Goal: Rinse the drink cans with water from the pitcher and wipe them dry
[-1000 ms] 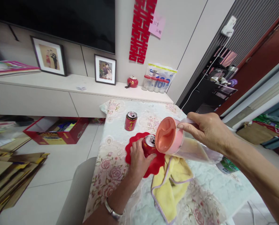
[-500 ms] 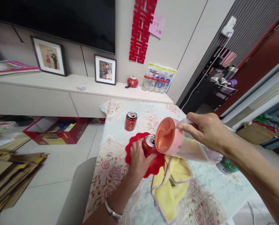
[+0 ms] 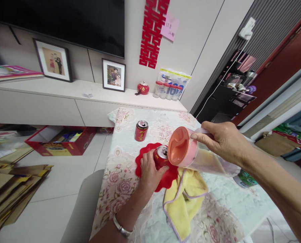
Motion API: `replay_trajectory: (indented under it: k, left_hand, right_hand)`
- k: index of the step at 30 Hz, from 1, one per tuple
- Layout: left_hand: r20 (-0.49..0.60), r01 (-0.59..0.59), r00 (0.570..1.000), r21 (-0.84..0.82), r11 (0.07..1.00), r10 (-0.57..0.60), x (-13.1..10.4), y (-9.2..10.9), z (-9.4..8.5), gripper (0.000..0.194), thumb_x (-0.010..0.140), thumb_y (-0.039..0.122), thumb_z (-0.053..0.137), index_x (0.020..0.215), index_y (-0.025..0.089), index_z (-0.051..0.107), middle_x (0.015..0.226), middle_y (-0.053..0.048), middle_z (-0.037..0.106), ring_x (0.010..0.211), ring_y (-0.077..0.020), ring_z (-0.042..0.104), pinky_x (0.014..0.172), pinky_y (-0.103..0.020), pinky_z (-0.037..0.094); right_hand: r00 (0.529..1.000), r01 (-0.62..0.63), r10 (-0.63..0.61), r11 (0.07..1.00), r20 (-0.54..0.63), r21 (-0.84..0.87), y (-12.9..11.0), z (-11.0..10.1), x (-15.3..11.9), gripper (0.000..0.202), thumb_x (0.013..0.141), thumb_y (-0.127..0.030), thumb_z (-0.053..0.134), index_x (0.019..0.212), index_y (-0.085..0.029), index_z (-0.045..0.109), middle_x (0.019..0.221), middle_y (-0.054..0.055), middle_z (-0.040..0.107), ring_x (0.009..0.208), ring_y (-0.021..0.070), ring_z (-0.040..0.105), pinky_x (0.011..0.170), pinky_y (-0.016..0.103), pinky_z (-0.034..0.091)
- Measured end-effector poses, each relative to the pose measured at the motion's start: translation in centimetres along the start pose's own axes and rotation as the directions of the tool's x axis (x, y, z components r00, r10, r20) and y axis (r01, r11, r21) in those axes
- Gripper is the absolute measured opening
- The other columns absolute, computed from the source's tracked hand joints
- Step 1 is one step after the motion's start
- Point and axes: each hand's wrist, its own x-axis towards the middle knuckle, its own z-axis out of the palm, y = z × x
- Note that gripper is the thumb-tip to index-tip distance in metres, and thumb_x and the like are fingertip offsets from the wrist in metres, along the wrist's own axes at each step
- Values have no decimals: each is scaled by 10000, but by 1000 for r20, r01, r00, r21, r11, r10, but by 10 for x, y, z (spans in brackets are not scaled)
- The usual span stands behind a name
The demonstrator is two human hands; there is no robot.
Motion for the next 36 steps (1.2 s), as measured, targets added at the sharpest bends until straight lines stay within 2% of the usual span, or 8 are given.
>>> replay_trajectory:
  k: [13, 36]
  left_hand:
    - [2, 0, 1000, -7, 1000, 0, 1, 0, 1, 738, 734, 213, 886, 1368, 188, 510, 1331, -136, 557, 1303, -358, 507, 1132, -481, 391]
    - [-4, -23, 1000, -7, 1000, 23, 1, -1, 0, 732, 743, 217, 886, 1371, 183, 512, 1341, -139, 561, 1293, -359, 503, 1133, -485, 391]
  right_hand:
    - [1000, 1, -1, 1000, -6, 4, -4, -2, 3, 623, 983, -739, 458, 645, -220, 518, 459, -73, 390, 393, 91, 346, 418, 238, 284]
    - [1000, -14, 14, 1000, 8, -6, -7, -2, 6, 666, 965, -781, 435, 636, -214, 553, 445, -65, 405, 378, 97, 364, 418, 237, 288]
